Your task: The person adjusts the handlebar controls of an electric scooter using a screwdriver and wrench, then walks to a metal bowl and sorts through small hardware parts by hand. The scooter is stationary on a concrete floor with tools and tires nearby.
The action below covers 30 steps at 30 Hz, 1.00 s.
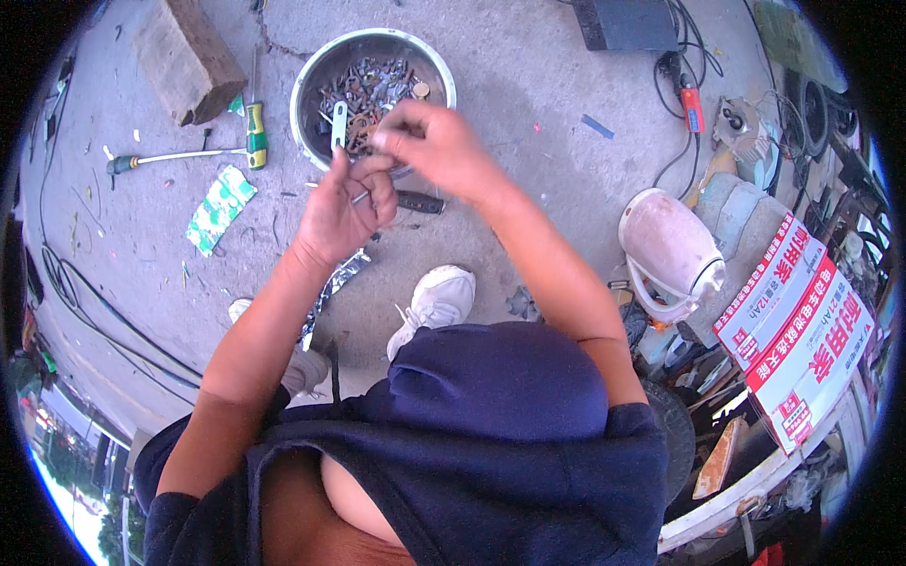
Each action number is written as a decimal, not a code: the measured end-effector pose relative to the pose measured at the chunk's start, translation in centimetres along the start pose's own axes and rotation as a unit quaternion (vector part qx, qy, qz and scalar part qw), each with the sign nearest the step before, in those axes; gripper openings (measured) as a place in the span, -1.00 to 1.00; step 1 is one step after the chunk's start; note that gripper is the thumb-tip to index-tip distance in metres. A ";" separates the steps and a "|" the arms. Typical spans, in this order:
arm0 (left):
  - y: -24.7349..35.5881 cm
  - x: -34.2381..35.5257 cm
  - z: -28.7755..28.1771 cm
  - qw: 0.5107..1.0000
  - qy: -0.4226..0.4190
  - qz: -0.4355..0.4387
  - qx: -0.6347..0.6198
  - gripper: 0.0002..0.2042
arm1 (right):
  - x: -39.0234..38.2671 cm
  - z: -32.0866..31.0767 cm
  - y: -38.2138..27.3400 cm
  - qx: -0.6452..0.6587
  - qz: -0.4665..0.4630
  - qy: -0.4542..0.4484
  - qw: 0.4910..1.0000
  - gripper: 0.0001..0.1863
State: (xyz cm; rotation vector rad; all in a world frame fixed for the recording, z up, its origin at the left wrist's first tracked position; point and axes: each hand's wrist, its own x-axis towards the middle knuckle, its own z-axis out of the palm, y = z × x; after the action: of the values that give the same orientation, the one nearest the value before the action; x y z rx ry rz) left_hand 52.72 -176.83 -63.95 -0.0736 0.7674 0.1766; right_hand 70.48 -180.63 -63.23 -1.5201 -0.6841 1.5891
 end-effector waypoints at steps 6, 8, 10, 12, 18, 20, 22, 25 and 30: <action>1.1 0.2 -0.4 0.983 -0.120 0.034 -0.138 -0.14 | 0.3 -1.4 -1.2 0.172 -0.001 0.033 0.984 -0.85; 1.5 0.3 -0.2 0.988 -0.096 0.083 -0.088 -0.15 | 0.4 -1.9 -0.5 0.198 0.003 0.024 0.980 -0.83; 2.2 0.5 0.0 0.983 -0.037 0.179 0.027 -0.23 | 0.5 -1.9 0.4 0.225 0.014 0.017 0.974 -0.81; 3.2 0.8 -0.2 0.951 0.008 0.268 0.156 -0.27 | 0.4 -1.9 0.5 0.249 0.027 0.015 0.968 -0.80; 3.8 1.0 -0.1 0.866 0.054 0.294 0.400 -0.45 | 0.3 -1.5 0.6 0.296 0.059 0.000 0.953 -0.78; 3.7 1.3 -0.2 0.850 0.060 0.301 0.428 -0.47 | 0.3 -1.4 0.6 0.301 0.067 -0.003 0.951 -0.79; 3.6 1.7 -0.7 0.846 0.071 0.305 0.432 -0.47 | 0.2 -1.0 0.5 0.305 0.076 0.002 0.949 -0.80; 3.8 1.8 -0.6 0.878 0.049 0.314 0.358 -0.56 | 0.0 -0.8 -0.1 0.294 0.076 0.010 0.953 -0.82; 6.9 1.2 -1.8 0.675 0.239 0.474 0.512 -0.75 | 0.2 -4.1 0.9 0.154 -0.012 0.147 0.977 -0.83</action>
State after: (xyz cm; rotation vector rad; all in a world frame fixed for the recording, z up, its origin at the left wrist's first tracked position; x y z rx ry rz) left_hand 51.10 -170.09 -66.09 1.4554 1.2854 0.7122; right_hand 74.38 -181.57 -64.59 -1.4657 -0.2739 1.3418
